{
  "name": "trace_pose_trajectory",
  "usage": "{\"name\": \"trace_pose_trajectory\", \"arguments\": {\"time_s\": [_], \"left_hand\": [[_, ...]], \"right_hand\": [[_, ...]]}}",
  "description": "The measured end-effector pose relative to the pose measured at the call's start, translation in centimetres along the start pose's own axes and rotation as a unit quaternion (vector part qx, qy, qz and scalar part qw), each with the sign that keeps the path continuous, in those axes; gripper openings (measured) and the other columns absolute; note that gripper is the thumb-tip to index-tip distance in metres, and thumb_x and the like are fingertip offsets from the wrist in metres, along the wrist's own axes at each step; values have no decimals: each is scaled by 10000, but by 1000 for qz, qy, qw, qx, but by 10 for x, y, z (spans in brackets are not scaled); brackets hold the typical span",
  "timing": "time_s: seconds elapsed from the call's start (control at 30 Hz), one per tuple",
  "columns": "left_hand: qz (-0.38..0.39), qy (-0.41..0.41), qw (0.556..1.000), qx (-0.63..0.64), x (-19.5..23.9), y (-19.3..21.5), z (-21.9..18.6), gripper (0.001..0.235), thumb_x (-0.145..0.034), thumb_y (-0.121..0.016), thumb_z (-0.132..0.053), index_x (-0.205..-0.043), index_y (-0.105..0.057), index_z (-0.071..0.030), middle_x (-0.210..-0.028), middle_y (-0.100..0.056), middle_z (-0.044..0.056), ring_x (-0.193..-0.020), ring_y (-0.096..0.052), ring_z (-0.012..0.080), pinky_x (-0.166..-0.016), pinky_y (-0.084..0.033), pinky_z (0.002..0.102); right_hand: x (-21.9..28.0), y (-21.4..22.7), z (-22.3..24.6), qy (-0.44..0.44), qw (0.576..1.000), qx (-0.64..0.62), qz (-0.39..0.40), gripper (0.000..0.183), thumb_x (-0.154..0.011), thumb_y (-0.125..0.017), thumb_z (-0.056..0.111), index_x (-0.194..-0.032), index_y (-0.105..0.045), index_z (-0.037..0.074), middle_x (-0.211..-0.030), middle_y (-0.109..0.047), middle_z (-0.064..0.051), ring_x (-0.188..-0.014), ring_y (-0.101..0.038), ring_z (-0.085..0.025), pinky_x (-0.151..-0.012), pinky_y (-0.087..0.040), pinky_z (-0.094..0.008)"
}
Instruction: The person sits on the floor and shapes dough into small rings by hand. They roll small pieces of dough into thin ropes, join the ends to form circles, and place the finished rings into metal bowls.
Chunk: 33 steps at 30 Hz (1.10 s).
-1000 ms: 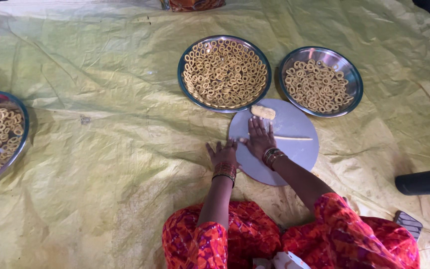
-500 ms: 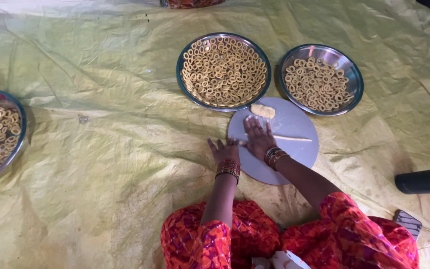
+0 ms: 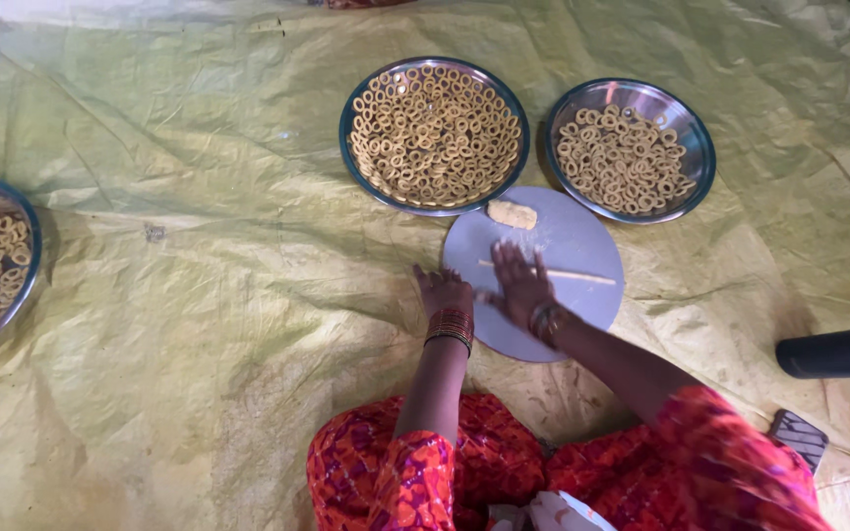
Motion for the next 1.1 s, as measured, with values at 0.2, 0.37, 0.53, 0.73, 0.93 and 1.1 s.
{"name": "trace_pose_trajectory", "arguments": {"time_s": [0.2, 0.37, 0.53, 0.73, 0.93, 1.1], "left_hand": [[-3, 0, 1000, 6, 6, 12, 0, 424, -1026, -472, -180, -1430, -585, -128, -1566, -475, 80, -1385, -492, 301, -1221, 31, 649], [-5, -7, 1000, 26, 9, 14, 1, 403, -1019, -475, -185, -1400, -600, -146, -1598, -417, 64, -1389, -470, 274, -1219, 31, 642], [4, -2, 1000, 4, 6, 16, -1, 401, -1011, -481, -158, -1391, -610, -148, -1588, -429, 40, -1394, -471, 274, -1224, 11, 643], [-5, 5, 1000, 22, 1, 5, 2, 427, -1056, -429, -140, -1456, -577, -127, -1521, -536, 18, -1351, -542, 273, -1259, -24, 640], [-38, 3, 999, 31, -8, -19, 7, 507, -1009, -390, -137, -1512, -453, -146, -1606, -401, -14, -1329, -518, 267, -1221, -17, 636], [-12, 9, 1000, 15, -4, -13, 5, 489, -1051, -382, -158, -1535, -445, -143, -1596, -428, -5, -1409, -467, 282, -1235, -16, 634]], "right_hand": [[10, -4, 6, -23, 999, -21, -45, 1028, -925, -381, 717, -1616, -67, 24, -1704, -86, -172, -1581, -72, -312, -1240, -72, -568], [86, -19, 23, 39, 996, -37, 68, 1070, -918, -330, 771, -1596, -5, 10, -1694, 4, -191, -1566, 2, -312, -1223, -54, -555], [60, -5, 6, -16, 998, 22, 53, 1057, -940, -314, 776, -1613, -6, 22, -1707, -8, -179, -1575, 2, -305, -1243, -23, -569], [2, 9, -13, -155, 985, -69, -30, 1079, -929, -388, 759, -1622, -21, 17, -1716, -25, -166, -1596, -4, -310, -1263, 25, -561], [85, -18, 15, 14, 995, -21, 97, 1098, -930, -371, 756, -1590, 40, -20, -1695, 33, -224, -1563, 47, -333, -1220, 22, -534], [45, -9, -5, -64, 992, -52, 96, 1050, -957, -314, 759, -1613, 39, 19, -1703, -6, -178, -1580, 27, -293, -1251, 19, -554]]}}
Point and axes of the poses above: each hand's wrist, its own x-axis away from the middle knuckle, its own y-axis out of the back of the hand, z = x × y, the point moved 2 cm from there along -x, towards the middle knuckle
